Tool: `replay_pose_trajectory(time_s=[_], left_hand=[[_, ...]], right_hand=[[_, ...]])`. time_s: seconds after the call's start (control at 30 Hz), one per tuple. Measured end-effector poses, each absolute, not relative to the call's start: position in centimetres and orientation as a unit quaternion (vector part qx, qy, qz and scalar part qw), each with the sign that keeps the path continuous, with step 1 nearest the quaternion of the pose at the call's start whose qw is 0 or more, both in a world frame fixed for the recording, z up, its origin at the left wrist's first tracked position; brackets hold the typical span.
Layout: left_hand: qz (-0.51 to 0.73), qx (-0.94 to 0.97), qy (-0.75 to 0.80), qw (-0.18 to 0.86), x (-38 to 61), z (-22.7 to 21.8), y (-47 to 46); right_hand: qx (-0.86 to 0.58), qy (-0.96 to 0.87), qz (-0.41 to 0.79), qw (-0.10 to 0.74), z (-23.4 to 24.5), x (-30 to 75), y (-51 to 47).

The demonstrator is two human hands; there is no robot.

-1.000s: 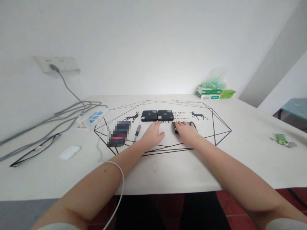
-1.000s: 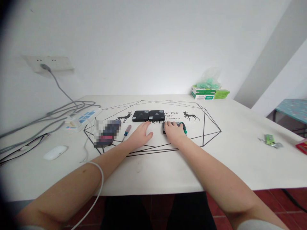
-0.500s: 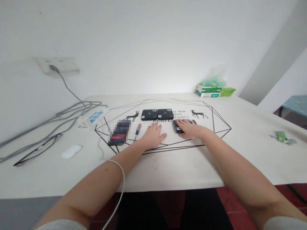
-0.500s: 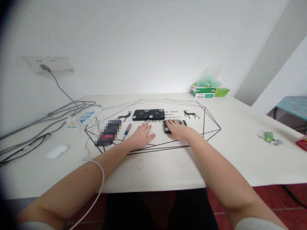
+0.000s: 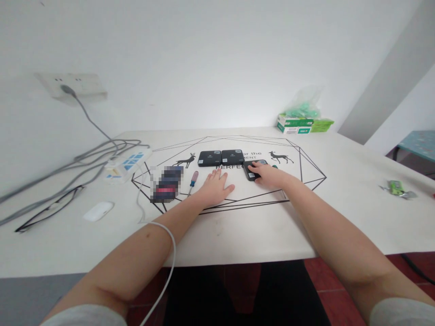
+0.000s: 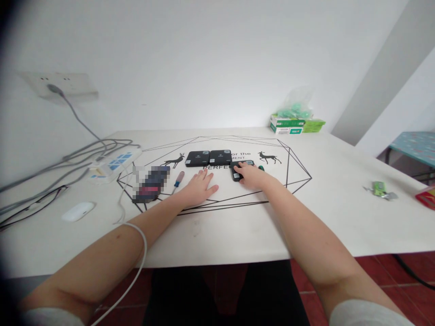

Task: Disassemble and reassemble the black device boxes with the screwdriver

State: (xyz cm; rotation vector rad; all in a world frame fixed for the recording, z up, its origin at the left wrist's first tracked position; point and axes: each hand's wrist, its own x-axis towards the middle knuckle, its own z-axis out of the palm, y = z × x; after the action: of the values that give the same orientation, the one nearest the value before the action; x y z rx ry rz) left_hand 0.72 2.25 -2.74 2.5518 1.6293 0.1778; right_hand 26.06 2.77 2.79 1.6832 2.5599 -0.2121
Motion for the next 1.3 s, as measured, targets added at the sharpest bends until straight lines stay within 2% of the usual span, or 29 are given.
replay_pose_trajectory(time_s=[0.23, 0.43, 0.7, 0.97, 1.17, 1.3], left_hand=[[0.011, 0.831, 0.555, 0.037, 1.3, -0.9, 1.3], [0.015, 0.813, 0.581, 0.037, 1.4, -1.2, 1.3], [0.014, 0.796, 0.603, 0.047, 1.4, -1.5, 1.5], [-0.002, 0.77, 0.635, 0.061, 1.4, -1.1, 1.0], [-0.011, 0.764, 0.645, 0.012, 1.3, -1.4, 0.0], [-0.013, 0.735, 0.677, 0.026, 1.3, -1.7, 0.3]], right_hand=[[0.597, 0.802, -0.017, -0.02, 0.8, 25.7, 3.7], [0.63, 0.776, 0.009, -0.025, -1.1, 25.0, 4.9], [0.654, 0.751, 0.021, -0.088, -3.0, 23.9, 6.9], [0.669, 0.736, 0.015, -0.097, -3.0, 23.3, 9.0], [0.672, 0.735, 0.024, -0.088, -2.9, 23.4, 9.8], [0.678, 0.73, 0.026, -0.087, -2.9, 23.1, 9.8]])
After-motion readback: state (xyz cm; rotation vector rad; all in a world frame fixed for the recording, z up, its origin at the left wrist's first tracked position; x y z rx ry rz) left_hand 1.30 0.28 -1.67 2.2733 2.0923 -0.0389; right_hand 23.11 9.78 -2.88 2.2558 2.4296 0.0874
